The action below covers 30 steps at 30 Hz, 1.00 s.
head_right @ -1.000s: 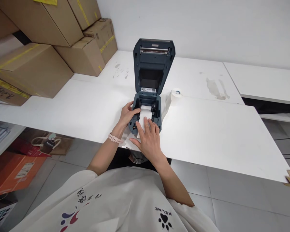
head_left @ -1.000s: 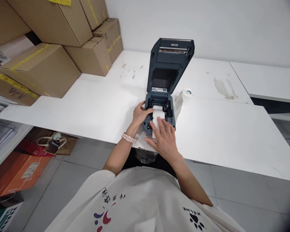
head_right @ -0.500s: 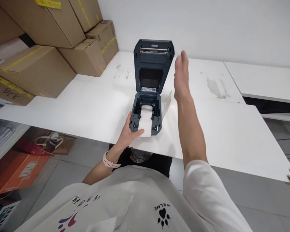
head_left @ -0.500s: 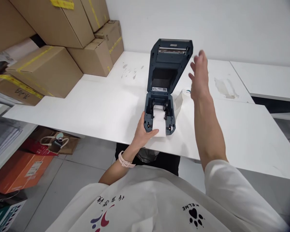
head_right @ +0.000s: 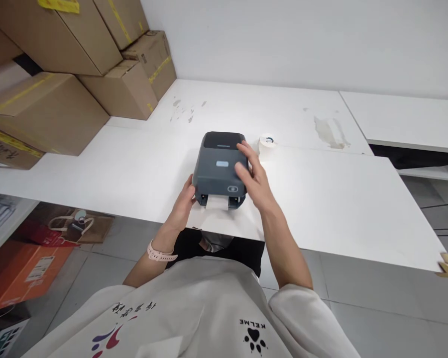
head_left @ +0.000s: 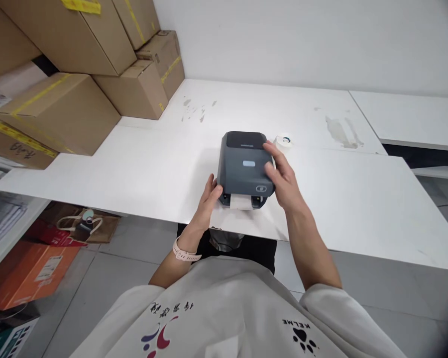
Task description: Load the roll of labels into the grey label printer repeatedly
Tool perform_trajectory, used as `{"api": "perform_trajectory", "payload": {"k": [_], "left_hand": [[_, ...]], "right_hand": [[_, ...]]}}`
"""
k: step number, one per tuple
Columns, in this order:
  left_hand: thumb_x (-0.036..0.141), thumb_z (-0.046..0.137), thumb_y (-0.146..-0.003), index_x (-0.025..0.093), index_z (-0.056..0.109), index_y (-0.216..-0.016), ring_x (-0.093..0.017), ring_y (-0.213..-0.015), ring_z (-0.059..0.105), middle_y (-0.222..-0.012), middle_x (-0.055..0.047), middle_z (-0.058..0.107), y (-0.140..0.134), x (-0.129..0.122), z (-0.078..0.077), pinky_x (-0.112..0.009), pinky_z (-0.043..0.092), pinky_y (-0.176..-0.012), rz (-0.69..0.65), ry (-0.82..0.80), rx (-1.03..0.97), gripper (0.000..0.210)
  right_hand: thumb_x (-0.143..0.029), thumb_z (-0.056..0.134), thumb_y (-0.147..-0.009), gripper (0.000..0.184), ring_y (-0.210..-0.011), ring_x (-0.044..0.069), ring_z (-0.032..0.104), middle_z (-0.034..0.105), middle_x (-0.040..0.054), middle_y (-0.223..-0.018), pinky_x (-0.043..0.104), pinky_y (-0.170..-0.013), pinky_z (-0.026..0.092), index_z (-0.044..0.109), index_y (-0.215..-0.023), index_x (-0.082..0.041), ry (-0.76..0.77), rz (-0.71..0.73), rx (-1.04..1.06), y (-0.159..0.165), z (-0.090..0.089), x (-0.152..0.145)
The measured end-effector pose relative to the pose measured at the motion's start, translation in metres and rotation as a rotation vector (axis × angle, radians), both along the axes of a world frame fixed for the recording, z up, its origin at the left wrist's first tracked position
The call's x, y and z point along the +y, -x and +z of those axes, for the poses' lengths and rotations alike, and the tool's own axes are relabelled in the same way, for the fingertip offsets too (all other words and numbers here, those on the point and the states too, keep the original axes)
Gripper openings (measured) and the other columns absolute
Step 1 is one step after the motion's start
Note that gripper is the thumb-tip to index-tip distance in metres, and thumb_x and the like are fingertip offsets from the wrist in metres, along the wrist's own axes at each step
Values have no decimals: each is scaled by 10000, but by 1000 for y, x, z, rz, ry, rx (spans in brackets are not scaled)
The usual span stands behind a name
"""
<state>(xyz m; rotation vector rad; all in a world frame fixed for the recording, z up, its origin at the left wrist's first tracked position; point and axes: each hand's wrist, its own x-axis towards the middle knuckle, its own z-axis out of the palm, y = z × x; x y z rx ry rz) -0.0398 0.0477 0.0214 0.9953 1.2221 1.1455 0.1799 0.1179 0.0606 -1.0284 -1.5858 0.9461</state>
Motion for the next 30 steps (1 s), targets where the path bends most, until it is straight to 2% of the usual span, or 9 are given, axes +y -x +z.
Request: {"api": "perform_trajectory", "payload": {"k": [5,7,11,14,22,24,26,28,30], "left_hand": [[706,629,-889,350,247,-1657,-317,-1656,184,-1776,-42,235,-5,5,23,-505,289,-1320,107,66,-80,928],[627,749,-837,345,280,-1643,-331,-1660,161,-1778,-50,228,-8,6,26,-499,307,-1313,120,87,-71,974],[553,790,-826,252,492,-1525,-375,-1543,427,-1629,-123,504,-16,6,18,-520,386,-1264,41,125,-161,818],[533,792,-821,234,552,-1464,-364,-1440,547,-1532,-127,606,-20,7,9,-519,448,-1203,55,95,-200,748],[567,798,-783,191,607,-1348,-314,-1318,614,-1434,-153,654,-18,4,1,-441,494,-1090,155,-9,-3,705],[543,795,-797,223,631,-1258,-254,-1229,635,-1353,-111,681,-18,-12,-4,-386,504,-1036,308,-57,128,585],[527,768,-825,231,665,-1058,-184,-979,661,-1089,-55,724,-23,-32,-9,-321,526,-875,470,-75,203,390],[561,714,-857,214,662,-828,-125,-668,577,-775,-6,667,-30,-47,-13,-276,474,-644,376,13,109,353],[613,706,-839,192,662,-731,-95,-533,506,-684,-5,653,-39,-53,-12,-263,389,-516,178,139,-44,436]], "right_hand": [[-618,776,-842,965,-1652,271,179,226,-48,-1768,506,-1333,265,263,-1643,-456,256,-84,132,5,-23,-30],[-626,796,-813,1065,-1637,289,232,254,-14,-1761,524,-1323,290,193,-1669,-434,384,-99,201,7,-27,-33],[-627,774,-821,984,-1552,307,410,435,17,-1675,533,-1296,361,295,-1647,-386,575,-59,328,9,-34,-39],[-606,770,-827,884,-1541,294,422,459,-2,-1658,523,-1295,368,394,-1597,-388,587,-59,359,11,-39,-41],[-600,789,-763,945,-1525,318,443,467,35,-1655,558,-1280,374,401,-1586,-341,512,-100,368,15,-48,-36],[-606,783,-762,938,-1529,318,441,459,51,-1660,552,-1264,402,413,-1576,-322,516,-98,344,14,-49,-35],[-604,769,-773,923,-1538,314,433,456,62,-1663,539,-1257,414,418,-1573,-306,510,-101,339,14,-49,-35],[-600,760,-774,932,-1539,306,433,462,70,-1659,521,-1268,401,412,-1579,-285,493,-110,352,14,-50,-35],[-604,749,-775,955,-1529,302,447,469,80,-1654,506,-1276,388,393,-1594,-265,475,-109,345,15,-51,-35]]}}
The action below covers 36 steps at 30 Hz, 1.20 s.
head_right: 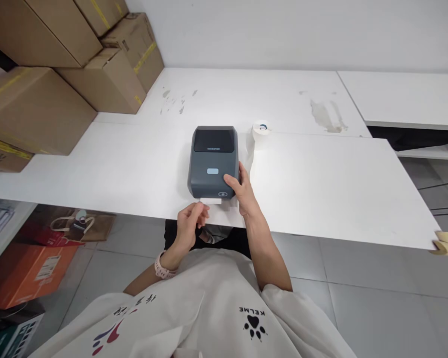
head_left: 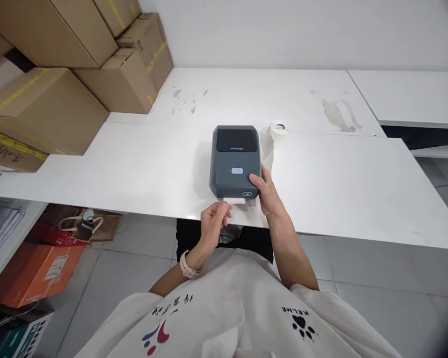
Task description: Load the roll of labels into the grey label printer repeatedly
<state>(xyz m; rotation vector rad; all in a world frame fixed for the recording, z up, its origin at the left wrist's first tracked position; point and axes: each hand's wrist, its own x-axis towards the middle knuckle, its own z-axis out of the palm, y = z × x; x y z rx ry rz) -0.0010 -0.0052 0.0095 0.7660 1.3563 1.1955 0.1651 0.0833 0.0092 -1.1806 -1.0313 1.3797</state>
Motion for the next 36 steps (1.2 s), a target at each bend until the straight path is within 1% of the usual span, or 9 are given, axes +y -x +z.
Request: {"api": "perform_trajectory", "payload": {"k": [3,7,11,14,16,20,24,30,36], "left_hand": [[613,794,-741,170,656,-674,-77,-480,507,-676,-30,698,-10,6,6,-249,351,-469,-105,78,-171,469],[582,819,-726,173,624,-610,-61,-432,465,-552,7,633,-12,15,7,-232,346,-460,-66,7,-102,468],[602,760,-803,167,679,-634,-80,-460,514,-569,-8,650,-2,12,-3,-239,403,-496,-149,-51,22,473],[627,642,-893,170,741,-681,-110,-491,541,-584,-28,658,11,6,-9,-263,428,-518,-151,-83,74,513],[601,570,-945,186,741,-694,-126,-542,547,-621,-31,658,21,5,-10,-278,448,-552,-10,-155,155,514],[519,541,-992,246,751,-1032,-209,-998,679,-1080,-66,747,30,16,-4,-343,554,-889,270,-358,364,347],[539,484,-1029,313,574,-1471,-261,-1519,446,-1613,-63,515,24,32,4,-436,381,-1256,94,-397,351,505],[582,410,-1046,334,462,-1577,-272,-1606,338,-1695,-27,426,15,42,21,-434,312,-1322,28,-489,207,589],[685,432,-1003,364,466,-1546,-316,-1602,343,-1659,-13,467,31,109,55,-484,308,-1309,44,-628,219,632]], "right_hand": [[-636,692,-824,936,-1515,295,462,469,74,-1653,499,-1260,408,354,-1618,-273,-28,27,-69,0,-1,0],[-641,652,-869,842,-1502,316,466,479,79,-1641,538,-1204,452,399,-1592,-291,-76,-20,-200,1,6,-6],[-454,650,-930,505,-1508,317,440,656,67,-1461,579,-1239,352,593,-1414,-321,-473,-235,-614,5,23,-17],[-345,603,-964,376,-1381,314,577,801,41,-1155,567,-1231,317,619,-1340,-353,-763,-103,-872,10,33,-21],[-345,618,-968,442,-1289,307,646,812,26,-1121,558,-1236,285,551,-1405,-348,-846,-51,-968,14,37,-21],[-393,597,-992,440,-1141,280,719,807,27,-1077,548,-1253,234,523,-1421,-324,-832,-32,-1056,22,40,-19],[-423,577,-999,408,-1195,297,701,791,38,-1105,583,-1241,292,552,-1395,-331,-800,-68,-914,16,35,-21],[-533,407,-1062,574,-1580,293,364,399,6,-1695,540,-1254,387,345,-1621,-419,-508,-170,-504,-2,14,-29],[-664,174,-1061,679,-1651,277,183,243,-16,-1754,545,-1314,278,83,-1691,-425,-635,-201,-647,4,56,24]]}}
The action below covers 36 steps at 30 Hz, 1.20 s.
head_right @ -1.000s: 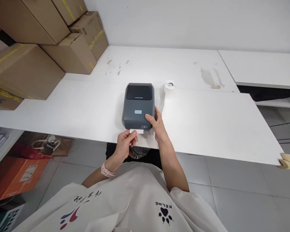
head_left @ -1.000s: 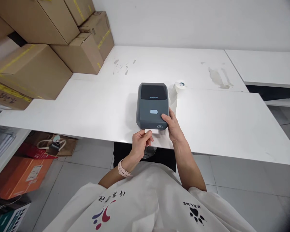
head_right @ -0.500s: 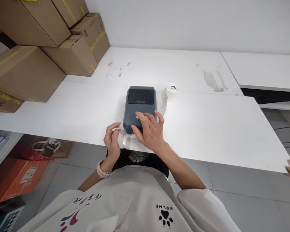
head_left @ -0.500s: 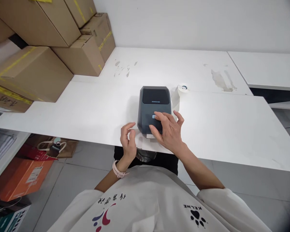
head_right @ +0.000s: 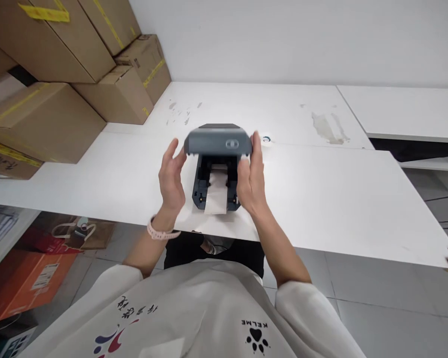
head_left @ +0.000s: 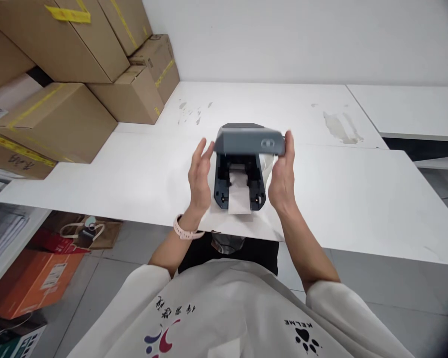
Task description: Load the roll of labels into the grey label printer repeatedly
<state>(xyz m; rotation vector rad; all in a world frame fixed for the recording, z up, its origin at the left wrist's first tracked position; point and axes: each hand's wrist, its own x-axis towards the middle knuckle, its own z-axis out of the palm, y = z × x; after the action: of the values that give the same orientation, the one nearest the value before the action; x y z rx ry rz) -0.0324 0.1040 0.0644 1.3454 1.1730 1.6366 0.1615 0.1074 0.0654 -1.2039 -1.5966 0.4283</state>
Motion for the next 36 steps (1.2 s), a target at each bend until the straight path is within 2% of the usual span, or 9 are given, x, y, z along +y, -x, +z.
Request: {"api": "perform_trajectory", "payload": {"k": [4,7,10,14,17,20,27,30,36], "left_hand": [[463,704,-909,311,526,-1496,-337,-1570,399,-1601,-75,539,10,49,-13,-509,354,-1273,-26,127,77,632],[279,721,-825,257,530,-1503,-364,-1517,466,-1582,-112,558,8,59,-31,-534,408,-1228,-75,284,225,705],[205,685,-777,228,432,-1584,-394,-1502,472,-1599,-123,537,3,52,-38,-546,435,-1199,-89,344,326,846],[145,673,-718,216,413,-1598,-416,-1456,520,-1565,-121,573,-3,46,-34,-564,425,-1205,-62,346,396,920],[116,653,-695,255,432,-1587,-407,-1410,571,-1492,-93,642,-3,48,-36,-574,434,-1195,-60,341,395,929],[71,607,-678,237,417,-1604,-386,-1436,557,-1482,-97,652,-2,51,-45,-559,392,-1239,-60,308,347,959],[41,544,-681,235,376,-1630,-332,-1541,449,-1605,-68,546,1,55,-61,-520,354,-1291,-63,284,296,983],[41,541,-683,276,383,-1620,-309,-1556,429,-1607,-31,547,2,56,-63,-507,349,-1299,-68,292,280,979],[47,538,-694,262,411,-1603,-316,-1552,433,-1620,-37,533,1,54,-59,-508,348,-1297,-69,287,272,943]], "right_hand": [[-753,140,-1022,801,-1647,303,185,202,28,-1755,576,-1302,271,-157,-1675,-399,-183,-105,-202,9,36,71],[-763,130,-1012,817,-1649,311,159,208,26,-1752,587,-1298,252,-156,-1679,-387,-192,-132,-222,13,54,110],[-688,138,-1043,750,-1645,318,104,312,43,-1720,608,-1308,157,60,-1701,-338,-156,-123,-226,13,64,121],[-336,275,-1094,503,-1363,359,545,653,157,-1425,575,-1154,390,572,-1469,-182,33,43,-661,18,58,105],[-112,409,-979,428,-1159,357,693,764,204,-1204,508,-1060,441,725,-1268,-107,266,283,-1182,28,43,96],[-66,495,-907,369,-1112,349,728,789,226,-1110,497,-1135,354,782,-1138,-69,339,434,-1374,38,29,98],[-93,636,-783,563,-1167,324,694,793,91,-1092,526,-1224,219,697,-1334,-192,444,738,-1360,43,30,117],[-224,711,-743,443,-1111,353,672,775,67,-1028,532,-1183,281,755,-1183,-207,555,859,-1253,31,43,123],[-458,802,-784,366,-993,259,672,737,70,-1110,394,-897,520,755,-1085,-255,365,1069,-427,-81,52,97]]}}
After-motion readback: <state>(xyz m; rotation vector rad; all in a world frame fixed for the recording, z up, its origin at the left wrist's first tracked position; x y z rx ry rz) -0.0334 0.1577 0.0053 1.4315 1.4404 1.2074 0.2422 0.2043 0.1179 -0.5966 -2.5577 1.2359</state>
